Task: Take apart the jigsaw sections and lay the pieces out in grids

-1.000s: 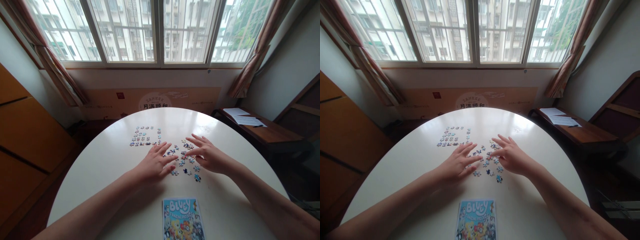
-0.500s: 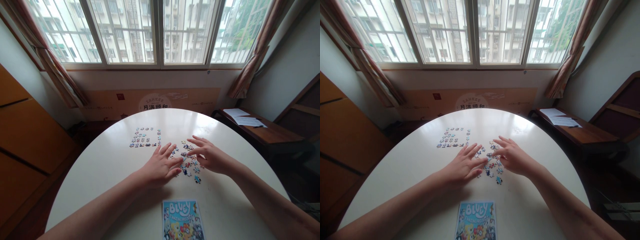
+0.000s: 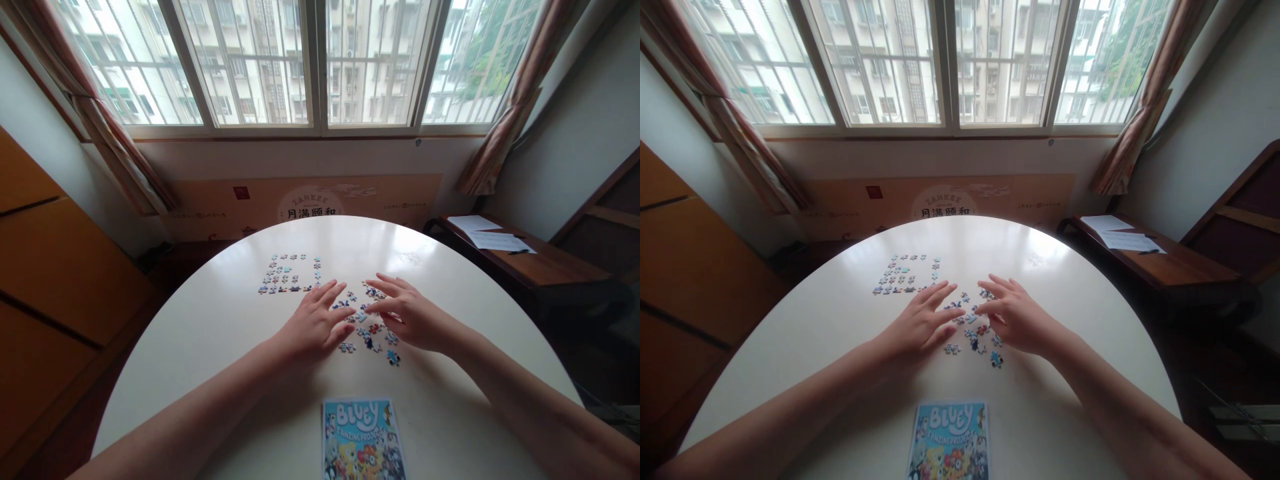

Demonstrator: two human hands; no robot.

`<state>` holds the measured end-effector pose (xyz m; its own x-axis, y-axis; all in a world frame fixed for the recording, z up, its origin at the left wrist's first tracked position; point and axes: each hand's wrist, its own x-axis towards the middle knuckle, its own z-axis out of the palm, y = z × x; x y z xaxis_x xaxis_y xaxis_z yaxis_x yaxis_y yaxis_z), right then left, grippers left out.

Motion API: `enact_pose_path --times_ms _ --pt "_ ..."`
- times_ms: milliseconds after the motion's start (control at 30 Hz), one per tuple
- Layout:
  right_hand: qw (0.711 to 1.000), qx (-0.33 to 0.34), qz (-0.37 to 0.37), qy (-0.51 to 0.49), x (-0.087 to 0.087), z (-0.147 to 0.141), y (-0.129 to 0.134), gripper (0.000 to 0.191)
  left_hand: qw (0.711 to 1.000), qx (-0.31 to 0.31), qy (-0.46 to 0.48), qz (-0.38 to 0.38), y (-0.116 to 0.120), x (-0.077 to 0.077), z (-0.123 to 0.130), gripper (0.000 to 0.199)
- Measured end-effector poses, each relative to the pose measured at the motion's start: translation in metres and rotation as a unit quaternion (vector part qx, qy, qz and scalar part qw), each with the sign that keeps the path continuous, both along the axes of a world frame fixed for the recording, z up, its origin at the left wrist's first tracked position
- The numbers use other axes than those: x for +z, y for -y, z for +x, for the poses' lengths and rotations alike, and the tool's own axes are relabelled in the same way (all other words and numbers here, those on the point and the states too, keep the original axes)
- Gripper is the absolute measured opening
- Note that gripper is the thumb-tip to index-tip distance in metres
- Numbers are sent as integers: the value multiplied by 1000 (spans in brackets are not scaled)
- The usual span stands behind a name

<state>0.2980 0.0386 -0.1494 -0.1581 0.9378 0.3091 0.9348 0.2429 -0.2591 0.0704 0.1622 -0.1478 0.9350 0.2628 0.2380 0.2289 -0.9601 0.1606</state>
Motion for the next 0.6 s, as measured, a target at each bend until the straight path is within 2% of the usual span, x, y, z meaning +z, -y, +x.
enact_pose_path --times_ms 200,467,600 --pt "999 -28 18 10 0 -24 -5 14 1000 -11 -13 -6 6 1 0 39" --pt "996 -77 31 -10 -4 -29 -10 7 1000 -24 -3 -2 5 3 -3 34" --pt "995 -95 25 -26 -6 -28 -10 10 999 -27 21 4 3 2 -4 38"
